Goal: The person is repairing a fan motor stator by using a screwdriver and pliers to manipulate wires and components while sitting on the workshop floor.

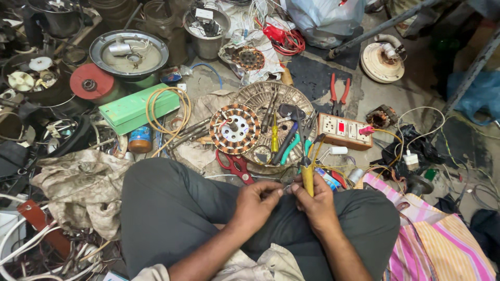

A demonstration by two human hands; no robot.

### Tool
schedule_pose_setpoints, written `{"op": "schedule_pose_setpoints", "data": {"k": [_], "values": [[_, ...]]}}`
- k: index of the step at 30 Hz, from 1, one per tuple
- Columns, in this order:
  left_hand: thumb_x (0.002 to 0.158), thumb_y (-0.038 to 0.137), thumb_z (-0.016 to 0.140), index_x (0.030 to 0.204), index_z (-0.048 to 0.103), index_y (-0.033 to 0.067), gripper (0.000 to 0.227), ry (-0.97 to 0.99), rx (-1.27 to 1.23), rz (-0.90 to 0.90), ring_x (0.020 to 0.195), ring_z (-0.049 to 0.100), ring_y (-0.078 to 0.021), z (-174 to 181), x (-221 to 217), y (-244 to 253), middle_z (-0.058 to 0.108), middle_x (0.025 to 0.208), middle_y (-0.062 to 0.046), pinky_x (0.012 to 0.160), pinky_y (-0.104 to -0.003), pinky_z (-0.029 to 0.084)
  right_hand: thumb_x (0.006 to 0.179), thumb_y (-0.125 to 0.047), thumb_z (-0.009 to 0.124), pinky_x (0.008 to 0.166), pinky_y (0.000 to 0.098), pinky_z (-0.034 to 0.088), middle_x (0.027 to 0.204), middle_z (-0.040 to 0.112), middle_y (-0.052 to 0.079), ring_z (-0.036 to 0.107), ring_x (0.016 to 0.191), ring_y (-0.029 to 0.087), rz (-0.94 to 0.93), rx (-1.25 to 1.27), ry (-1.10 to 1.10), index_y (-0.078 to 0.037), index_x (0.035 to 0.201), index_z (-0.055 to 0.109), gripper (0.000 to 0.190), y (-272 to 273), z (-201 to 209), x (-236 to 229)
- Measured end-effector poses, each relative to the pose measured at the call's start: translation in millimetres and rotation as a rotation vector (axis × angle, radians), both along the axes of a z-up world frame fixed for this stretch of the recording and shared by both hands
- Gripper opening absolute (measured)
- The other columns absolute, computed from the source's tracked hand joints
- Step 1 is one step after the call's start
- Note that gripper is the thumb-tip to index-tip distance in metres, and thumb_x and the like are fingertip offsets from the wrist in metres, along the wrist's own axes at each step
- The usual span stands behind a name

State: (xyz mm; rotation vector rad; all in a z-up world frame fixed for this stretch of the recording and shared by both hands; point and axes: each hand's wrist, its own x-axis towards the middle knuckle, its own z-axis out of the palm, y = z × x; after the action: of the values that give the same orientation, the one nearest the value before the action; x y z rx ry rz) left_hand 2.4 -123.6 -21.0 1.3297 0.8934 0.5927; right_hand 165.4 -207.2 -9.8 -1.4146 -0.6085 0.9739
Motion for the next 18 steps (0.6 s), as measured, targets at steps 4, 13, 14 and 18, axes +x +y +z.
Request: {"op": "schedule_pose_setpoints", "data": {"k": [4, 13, 14, 18], "values": [[0.091, 0.011, 0.076, 0.103, 0.078, 0.0009, 0.016, -0.064, 0.129, 0.016, 0.077, 0.067, -0.0092, 3.8, -4.2, 10.1, 0.077, 0.091, -0.006, 0.070, -0.024, 0.055, 0.089, -0.004, 0.071, 0.048, 0.0227, 0.042, 0.082, 0.069, 0.004, 0.054, 0.058, 0.007, 0.018, -0.005, -0.038, -0.003, 0.113, 0.063, 0.026, -0.6, 1.5, -2.0], [0.093, 0.012, 0.067, 0.094, 0.063, 0.0064, 0.007, -0.446, -0.461, 0.094, 0.080, 0.075, -0.0143, 38.4, -0.4, 40.8, 0.078, 0.094, -0.009, 0.067, -0.030, 0.060, 0.098, -0.023, 0.063, 0.040, 0.0242, 0.037, 0.070, 0.059, 0.002, 0.044, 0.044, 0.007, 0.005, 0.015, 0.081, -0.006, 0.115, 0.061, 0.024, 7.8, 15.5, -7.1], [0.094, 0.013, 0.068, 0.094, 0.064, 0.0061, 0.007, -0.421, -0.410, 0.098, 0.076, 0.073, -0.0144, 39.8, -2.0, 45.8, 0.077, 0.091, -0.011, 0.065, -0.030, 0.060, 0.099, -0.023, 0.063, 0.040, 0.0246, 0.037, 0.071, 0.060, 0.003, 0.043, 0.043, 0.008, -0.008, 0.032, 0.075, -0.005, 0.114, 0.058, 0.023, 7.7, 14.3, -5.3], [0.100, 0.016, 0.069, 0.108, 0.073, 0.0033, 0.016, -0.227, -0.214, 0.160, 0.069, 0.063, -0.0128, 41.8, -12.7, 61.5, 0.072, 0.089, -0.011, 0.060, -0.028, 0.052, 0.100, -0.024, 0.063, 0.044, 0.0246, 0.040, 0.075, 0.059, 0.003, 0.046, 0.048, 0.007, 0.017, 0.035, 0.056, -0.004, 0.123, 0.059, 0.031, 4.6, 1.7, 1.4]]}}
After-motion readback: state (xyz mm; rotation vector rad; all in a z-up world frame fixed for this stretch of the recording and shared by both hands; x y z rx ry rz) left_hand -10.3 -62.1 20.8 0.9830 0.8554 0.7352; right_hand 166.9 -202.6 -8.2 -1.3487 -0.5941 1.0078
